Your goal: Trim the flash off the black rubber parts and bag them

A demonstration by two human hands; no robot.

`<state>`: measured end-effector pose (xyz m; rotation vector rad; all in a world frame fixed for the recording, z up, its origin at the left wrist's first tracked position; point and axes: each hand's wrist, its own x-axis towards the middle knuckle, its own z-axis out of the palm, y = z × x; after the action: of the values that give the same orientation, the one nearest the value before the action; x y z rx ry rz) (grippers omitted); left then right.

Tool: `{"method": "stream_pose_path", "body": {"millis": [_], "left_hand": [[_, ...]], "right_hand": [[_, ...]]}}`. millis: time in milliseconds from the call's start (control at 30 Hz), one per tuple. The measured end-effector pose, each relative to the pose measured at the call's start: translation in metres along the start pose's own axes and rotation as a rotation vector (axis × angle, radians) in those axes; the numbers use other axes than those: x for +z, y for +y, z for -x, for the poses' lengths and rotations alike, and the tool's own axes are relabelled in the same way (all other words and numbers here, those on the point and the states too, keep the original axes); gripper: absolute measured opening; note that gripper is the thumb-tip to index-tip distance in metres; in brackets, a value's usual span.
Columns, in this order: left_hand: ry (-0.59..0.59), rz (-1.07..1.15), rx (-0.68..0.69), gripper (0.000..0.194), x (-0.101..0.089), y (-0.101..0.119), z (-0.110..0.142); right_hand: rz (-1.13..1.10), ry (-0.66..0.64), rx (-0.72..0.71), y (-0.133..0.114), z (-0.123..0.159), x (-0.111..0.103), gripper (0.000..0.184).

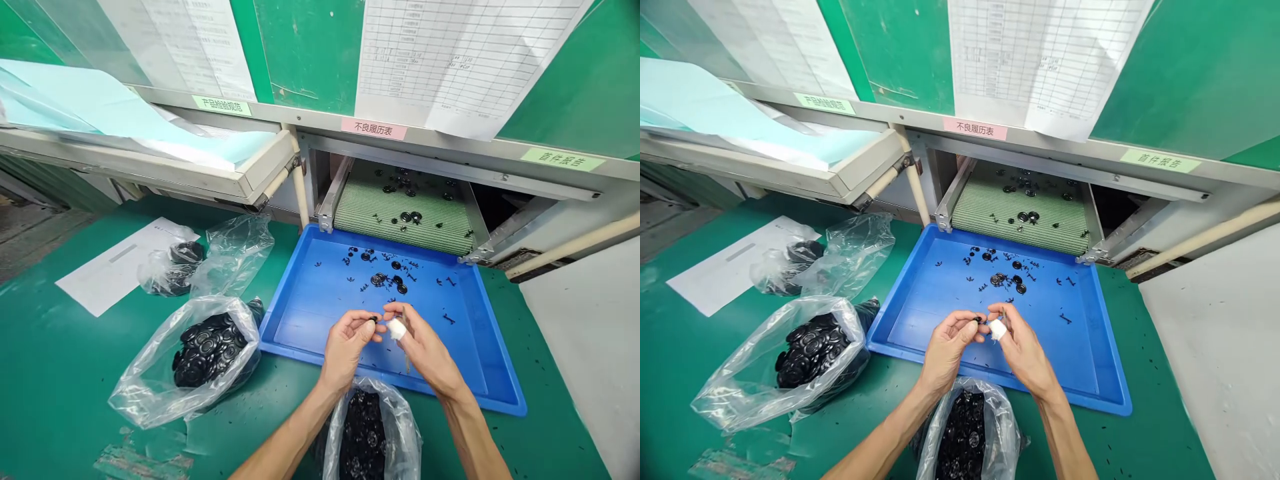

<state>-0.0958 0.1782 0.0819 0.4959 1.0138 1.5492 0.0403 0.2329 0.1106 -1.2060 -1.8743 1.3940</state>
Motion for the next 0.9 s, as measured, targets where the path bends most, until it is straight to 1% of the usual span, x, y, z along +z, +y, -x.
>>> {"method": "stream_pose_path", "body": {"millis": [67, 133, 200, 300, 433, 633, 800, 900], "left_hand": [[0.026, 0.012, 0.0, 0.023, -0.004, 0.0, -0.005], [0.052, 0.008, 0.001, 0.024, -0.009, -0.002, -0.01], [0.069, 0.01, 0.012, 0.027, -0.014, -0.005, -0.014], [0.083, 0.024, 0.025, 0.03, -0.018, -0.01, -0.019], [0.087, 0.046, 0.011, 0.03, -0.016, -0.012, -0.02], [0.119, 0.054, 0.006, 0.025, -0.012, -0.012, -0.02], [0.121, 0.049, 0.018, 0.024, -0.013, -0.013, -0.019], [0.12, 0.032, 0.014, 0.024, -0.013, -0.014, -0.019]], "right_hand": [[0.055, -0.025, -0.065, 0.004, 0.0, -0.001, 0.032], [0.177, -0.032, -0.176, 0.007, 0.001, 0.002, 0.036], [0.362, 0.031, -0.266, 0.009, 0.003, 0.007, 0.039], [0.596, 0.154, -0.337, 0.008, 0.004, 0.016, 0.042], [0.775, 0.158, -0.401, 0.006, 0.003, 0.024, 0.04], [0.903, 0.243, -0.408, 0.006, 0.001, 0.032, 0.034], [0.867, 0.241, -0.432, 0.008, 0.001, 0.032, 0.033], [0.882, 0.228, -0.437, 0.009, 0.0, 0.03, 0.033]]}}
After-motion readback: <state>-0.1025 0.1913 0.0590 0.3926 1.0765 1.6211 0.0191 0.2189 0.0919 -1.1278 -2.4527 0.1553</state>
